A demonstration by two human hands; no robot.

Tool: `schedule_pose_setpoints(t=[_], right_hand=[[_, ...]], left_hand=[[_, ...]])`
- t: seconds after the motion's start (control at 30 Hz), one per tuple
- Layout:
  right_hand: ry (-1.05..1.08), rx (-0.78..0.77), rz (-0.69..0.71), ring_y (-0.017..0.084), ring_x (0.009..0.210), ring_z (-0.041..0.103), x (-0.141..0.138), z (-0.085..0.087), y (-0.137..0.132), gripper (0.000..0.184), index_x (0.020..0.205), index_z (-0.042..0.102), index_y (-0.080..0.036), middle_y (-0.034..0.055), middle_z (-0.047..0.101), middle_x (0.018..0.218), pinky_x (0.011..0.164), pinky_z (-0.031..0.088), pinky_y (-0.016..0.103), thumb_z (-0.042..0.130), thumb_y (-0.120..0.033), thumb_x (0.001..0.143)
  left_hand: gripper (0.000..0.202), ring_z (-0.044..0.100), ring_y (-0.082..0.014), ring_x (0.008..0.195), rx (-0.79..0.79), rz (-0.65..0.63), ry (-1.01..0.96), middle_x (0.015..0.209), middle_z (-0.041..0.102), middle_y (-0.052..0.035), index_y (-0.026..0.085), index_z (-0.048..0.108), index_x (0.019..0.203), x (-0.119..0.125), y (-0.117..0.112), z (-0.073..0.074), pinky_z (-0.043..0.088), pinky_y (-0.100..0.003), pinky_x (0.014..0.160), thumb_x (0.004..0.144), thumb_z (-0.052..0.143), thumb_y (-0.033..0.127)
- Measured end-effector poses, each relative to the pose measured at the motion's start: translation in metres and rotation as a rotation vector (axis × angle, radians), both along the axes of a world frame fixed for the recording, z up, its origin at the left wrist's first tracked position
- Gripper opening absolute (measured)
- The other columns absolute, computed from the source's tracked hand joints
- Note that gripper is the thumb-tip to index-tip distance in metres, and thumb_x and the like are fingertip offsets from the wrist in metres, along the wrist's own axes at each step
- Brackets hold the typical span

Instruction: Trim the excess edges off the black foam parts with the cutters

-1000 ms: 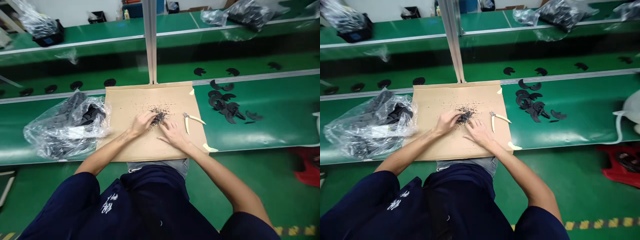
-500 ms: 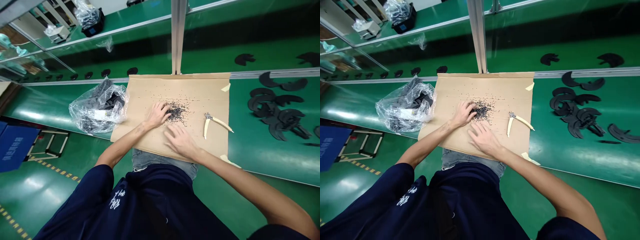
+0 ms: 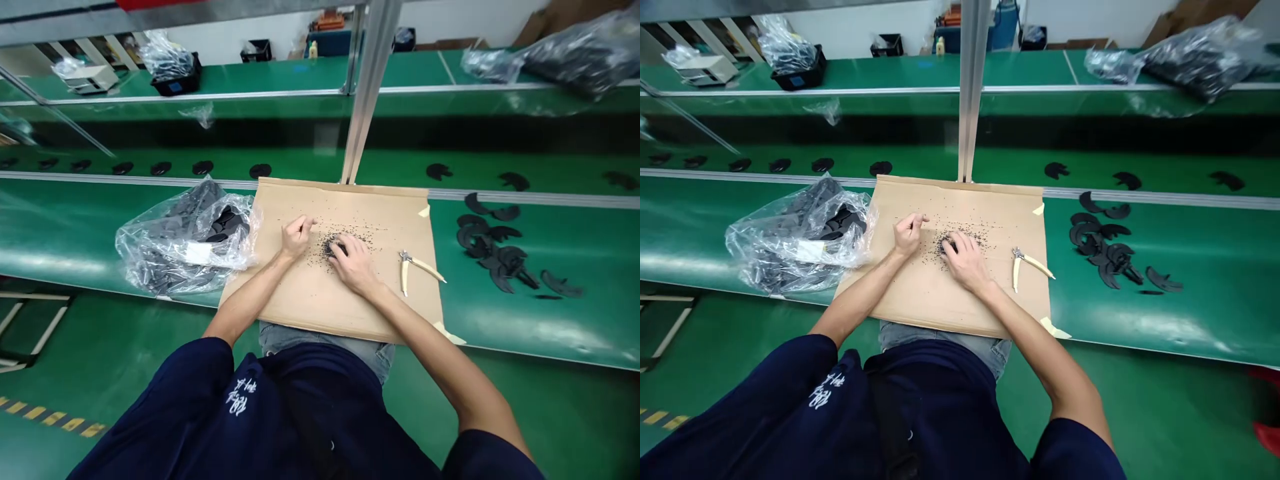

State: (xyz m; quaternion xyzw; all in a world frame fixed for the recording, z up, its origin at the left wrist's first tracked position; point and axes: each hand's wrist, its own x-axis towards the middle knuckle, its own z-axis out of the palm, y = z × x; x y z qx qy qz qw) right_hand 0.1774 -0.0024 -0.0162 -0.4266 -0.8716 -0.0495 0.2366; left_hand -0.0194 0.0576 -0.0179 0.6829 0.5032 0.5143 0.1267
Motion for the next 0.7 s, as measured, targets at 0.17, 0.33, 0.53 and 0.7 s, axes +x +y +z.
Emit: schedule_pose_setpoints(t=[0.17, 0.33, 0.53, 0.7], right_hand=[[-0.048, 0.040, 0.237, 0.028, 0.121, 0.059, -0.027, 0.000, 0.001, 0.029, 0.111, 0.070, -0.013, 0.0167, 0.071, 0.111, 0.100, 0.051, 0.050, 0.042, -0.019, 0.104], [-0.092, 0.086, 0.468, 0.021, 0.116, 0.061, -0.055, -0.003, 0.000, 0.022, 0.103, 0.070, -0.016, 0.0132, 0.071, 0.116, 0.096, 0.054, 0.039, 0.049, -0.014, 0.102], [-0.007, 0.075, 0.260, 0.029, 0.134, 0.054, -0.032, 0.008, 0.008, 0.028, 0.118, 0.068, -0.013, 0.0217, 0.063, 0.135, 0.104, 0.052, 0.054, 0.045, -0.014, 0.102], [0.008, 0.063, 0.286, 0.031, 0.155, 0.032, -0.042, 0.041, 0.006, 0.052, 0.144, 0.057, -0.022, 0.0141, 0.046, 0.159, 0.122, 0.038, 0.056, 0.048, -0.051, 0.102]], left_hand=[[0.050, 0.065, -0.0174, 0.080, -0.024, 0.019, -0.067, 0.084, 0.074, -0.0077, 0.018, 0.072, 0.083, 0.002, 0.003, 0.002, 0.052, -0.032, 0.082, 0.103, 0.045, 0.055], [0.054, 0.068, -0.0156, 0.072, -0.073, 0.026, -0.101, 0.083, 0.076, -0.0081, 0.015, 0.075, 0.102, -0.006, 0.006, 0.007, 0.053, -0.028, 0.070, 0.104, 0.042, 0.058], [0.078, 0.073, -0.0186, 0.085, -0.173, -0.006, -0.165, 0.092, 0.078, -0.0125, 0.014, 0.077, 0.096, -0.002, -0.002, 0.022, 0.058, -0.034, 0.083, 0.106, 0.016, 0.061], [0.060, 0.071, -0.0215, 0.117, -0.345, -0.331, -0.151, 0.126, 0.074, -0.0094, 0.028, 0.061, 0.138, 0.039, -0.018, 0.029, 0.061, -0.043, 0.096, 0.107, 0.017, 0.055]])
